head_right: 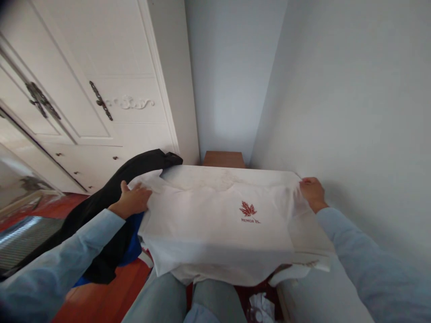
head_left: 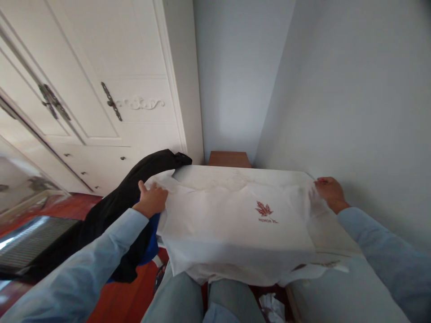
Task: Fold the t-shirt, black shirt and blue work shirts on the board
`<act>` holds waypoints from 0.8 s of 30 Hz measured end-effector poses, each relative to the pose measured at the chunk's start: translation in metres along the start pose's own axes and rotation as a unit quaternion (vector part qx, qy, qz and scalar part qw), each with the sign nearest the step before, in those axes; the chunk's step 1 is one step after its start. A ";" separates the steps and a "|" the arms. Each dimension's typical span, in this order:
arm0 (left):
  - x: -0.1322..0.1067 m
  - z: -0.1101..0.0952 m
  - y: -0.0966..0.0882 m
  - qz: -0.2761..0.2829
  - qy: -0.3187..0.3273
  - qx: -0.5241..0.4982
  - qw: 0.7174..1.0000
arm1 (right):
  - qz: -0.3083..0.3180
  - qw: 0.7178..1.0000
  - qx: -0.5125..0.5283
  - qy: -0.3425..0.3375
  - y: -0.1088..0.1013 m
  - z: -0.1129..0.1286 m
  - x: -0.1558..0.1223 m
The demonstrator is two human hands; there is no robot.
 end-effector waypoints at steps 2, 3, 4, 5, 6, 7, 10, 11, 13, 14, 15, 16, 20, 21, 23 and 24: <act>0.000 -0.009 -0.010 -0.054 0.040 -0.014 0.998 | 0.007 1.000 -0.013 -0.025 0.010 0.009 -0.006; 0.002 -0.015 -0.017 -0.084 0.060 -0.026 0.994 | 0.023 0.999 -0.017 -0.044 0.019 0.017 -0.010; 0.005 -0.022 -0.022 -0.105 0.079 -0.042 0.990 | 0.056 0.996 -0.017 -0.074 0.030 0.029 -0.015; 0.010 -0.029 -0.025 -0.114 0.094 -0.062 0.987 | 0.098 0.990 -0.016 -0.104 0.043 0.041 -0.021; 0.016 -0.038 -0.025 -0.109 0.107 -0.082 0.985 | 0.144 0.981 -0.015 -0.130 0.058 0.054 -0.029; 0.022 -0.046 -0.022 -0.093 0.120 -0.101 0.983 | 0.192 0.969 -0.016 -0.155 0.073 0.066 -0.038; 0.038 -0.068 -0.002 -0.017 0.147 -0.141 0.979 | 0.305 0.929 -0.042 -0.204 0.110 0.091 -0.066; 0.042 -0.071 0.004 -0.001 0.149 -0.148 0.978 | 0.328 0.920 -0.056 -0.206 0.118 0.095 -0.073; 0.046 -0.072 0.011 0.003 0.146 -0.157 0.977 | 0.356 0.909 -0.087 -0.198 0.127 0.097 -0.080; 0.047 -0.070 0.012 -0.004 0.142 -0.162 0.977 | 0.367 0.905 -0.099 -0.191 0.129 0.096 -0.081; 0.048 -0.066 0.012 -0.013 0.137 -0.168 0.976 | 0.375 0.902 -0.108 -0.186 0.129 0.095 -0.080; 0.049 -0.062 0.011 -0.020 0.130 -0.175 0.976 | 0.380 0.900 -0.112 -0.182 0.128 0.094 -0.078; 0.052 -0.042 0.001 -0.086 0.077 -0.226 0.967 | 0.340 0.918 -0.096 -0.180 0.115 0.091 -0.060; 0.053 -0.038 -0.002 -0.113 0.060 -0.245 0.961 | 0.314 0.929 -0.093 -0.175 0.111 0.090 -0.054; 0.057 -0.035 0.000 -0.132 0.033 -0.285 0.949 | 0.270 0.944 -0.103 -0.157 0.106 0.087 -0.047; 0.060 -0.036 0.004 -0.117 0.024 -0.300 0.946 | 0.262 0.947 -0.114 -0.146 0.106 0.085 -0.046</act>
Point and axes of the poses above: each hand's wrist, its own x-axis towards the middle knuckle, its own y-axis out of the palm, z = x × y, the point moved 6 cm from there along x, towards the middle knuckle, and after that the axes turned 15 degrees about x, right-handed, at the moved point
